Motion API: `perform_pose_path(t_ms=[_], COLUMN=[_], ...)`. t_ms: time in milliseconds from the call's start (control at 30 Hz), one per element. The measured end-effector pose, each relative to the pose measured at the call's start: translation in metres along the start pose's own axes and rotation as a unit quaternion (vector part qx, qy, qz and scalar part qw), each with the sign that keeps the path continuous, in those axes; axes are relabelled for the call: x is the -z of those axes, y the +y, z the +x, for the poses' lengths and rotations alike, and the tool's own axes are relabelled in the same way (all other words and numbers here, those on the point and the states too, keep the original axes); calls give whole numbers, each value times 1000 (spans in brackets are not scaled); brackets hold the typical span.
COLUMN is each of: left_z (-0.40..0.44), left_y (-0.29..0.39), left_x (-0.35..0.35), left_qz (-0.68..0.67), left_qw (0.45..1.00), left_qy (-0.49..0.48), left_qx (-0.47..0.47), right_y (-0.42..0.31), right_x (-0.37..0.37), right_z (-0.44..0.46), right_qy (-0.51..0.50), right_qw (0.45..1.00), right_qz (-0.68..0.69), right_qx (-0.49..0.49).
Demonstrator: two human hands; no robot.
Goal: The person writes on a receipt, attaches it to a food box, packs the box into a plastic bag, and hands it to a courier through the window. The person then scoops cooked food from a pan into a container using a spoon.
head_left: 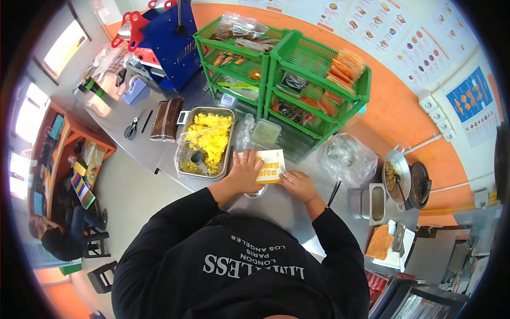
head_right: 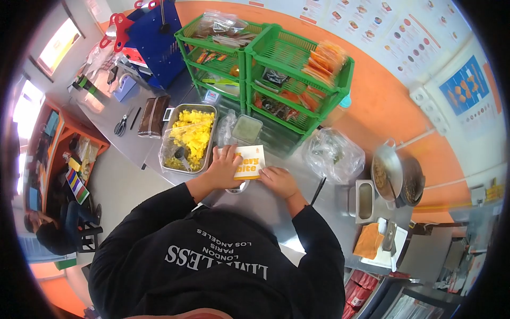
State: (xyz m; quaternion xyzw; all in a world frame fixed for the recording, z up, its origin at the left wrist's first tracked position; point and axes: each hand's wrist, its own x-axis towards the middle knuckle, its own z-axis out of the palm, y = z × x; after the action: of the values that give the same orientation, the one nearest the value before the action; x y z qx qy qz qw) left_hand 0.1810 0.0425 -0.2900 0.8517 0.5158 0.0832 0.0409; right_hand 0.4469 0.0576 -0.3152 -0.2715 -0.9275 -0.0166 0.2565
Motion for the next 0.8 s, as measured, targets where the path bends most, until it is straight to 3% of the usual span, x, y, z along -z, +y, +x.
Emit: perform_pose_path(t_ms=[100, 267, 400, 700, 800], left_z=[0, -13, -24, -35, -42], left_y=[-5, -25, -29, -31, -37], left_x=[-3, 9, 16, 3, 1], left_qz=[-1, -42, -30, 9, -50], left_qw=[999, 984, 982, 974, 972], left_qy=[-31, -24, -44, 14, 52], left_qx=[-20, -174, -180, -224, -224], right_y=[-1, -7, -17, -23, -23], right_x=[-4, -3, 5, -5, -8], right_z=[-6, -4, 8, 8, 7], right_qy=[2, 42, 48, 54, 54], right_qw=[999, 999, 997, 994, 993], right_qz=[-27, -8, 3, 39, 38], right_qx=[19, -28, -52, -90, -96])
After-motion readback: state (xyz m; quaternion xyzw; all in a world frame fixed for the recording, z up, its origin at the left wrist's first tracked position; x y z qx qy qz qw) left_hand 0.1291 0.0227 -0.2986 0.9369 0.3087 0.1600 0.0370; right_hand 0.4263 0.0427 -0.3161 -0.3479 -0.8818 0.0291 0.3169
